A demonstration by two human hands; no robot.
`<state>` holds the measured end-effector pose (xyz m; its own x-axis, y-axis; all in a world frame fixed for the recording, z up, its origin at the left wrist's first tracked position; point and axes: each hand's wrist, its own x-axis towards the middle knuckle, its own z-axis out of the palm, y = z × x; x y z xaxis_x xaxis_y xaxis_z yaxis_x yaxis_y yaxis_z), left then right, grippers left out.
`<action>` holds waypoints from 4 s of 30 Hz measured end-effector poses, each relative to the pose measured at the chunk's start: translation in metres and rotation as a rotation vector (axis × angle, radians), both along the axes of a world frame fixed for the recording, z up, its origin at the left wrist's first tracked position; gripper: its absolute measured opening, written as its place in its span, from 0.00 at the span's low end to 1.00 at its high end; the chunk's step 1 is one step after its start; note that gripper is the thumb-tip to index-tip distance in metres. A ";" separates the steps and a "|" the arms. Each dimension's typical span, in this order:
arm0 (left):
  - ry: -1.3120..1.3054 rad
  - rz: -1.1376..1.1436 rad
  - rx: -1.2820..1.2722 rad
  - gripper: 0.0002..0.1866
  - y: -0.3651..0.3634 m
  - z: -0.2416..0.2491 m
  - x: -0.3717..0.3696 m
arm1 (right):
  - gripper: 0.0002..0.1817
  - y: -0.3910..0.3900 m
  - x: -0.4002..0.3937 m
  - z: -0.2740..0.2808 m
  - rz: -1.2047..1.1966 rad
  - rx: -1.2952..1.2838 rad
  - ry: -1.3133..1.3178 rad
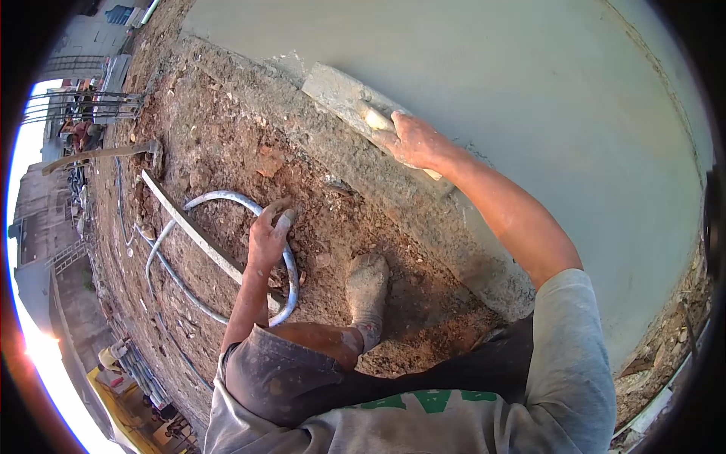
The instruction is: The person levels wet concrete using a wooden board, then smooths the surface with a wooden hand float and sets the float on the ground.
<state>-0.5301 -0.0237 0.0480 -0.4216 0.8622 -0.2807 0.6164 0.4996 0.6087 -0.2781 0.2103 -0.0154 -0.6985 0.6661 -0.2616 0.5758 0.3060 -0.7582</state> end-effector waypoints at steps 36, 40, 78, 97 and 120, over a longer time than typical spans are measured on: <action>0.031 -0.332 -0.032 0.19 0.011 -0.017 0.027 | 0.36 -0.056 0.100 -0.016 -0.600 -0.129 0.237; 0.047 -0.285 -0.092 0.19 0.006 -0.017 0.023 | 0.36 -0.067 0.146 -0.023 -0.789 -0.089 0.175; 0.198 -0.474 -0.095 0.17 0.026 -0.008 0.108 | 0.25 -0.188 0.411 0.006 -0.491 -0.188 -0.089; 0.468 -0.552 -0.067 0.16 0.022 0.032 0.111 | 0.18 -0.328 0.679 0.007 -1.788 -0.010 0.253; 0.237 -0.292 -0.249 0.19 -0.024 0.015 0.062 | 0.33 0.067 0.230 -0.022 -0.534 -0.121 0.252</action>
<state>-0.4680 -0.0477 0.0628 -0.2481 0.8733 -0.4193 0.8612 0.3970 0.3172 -0.0486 0.2776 -0.0379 -0.3263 0.9176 -0.2272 0.4240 -0.0728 -0.9027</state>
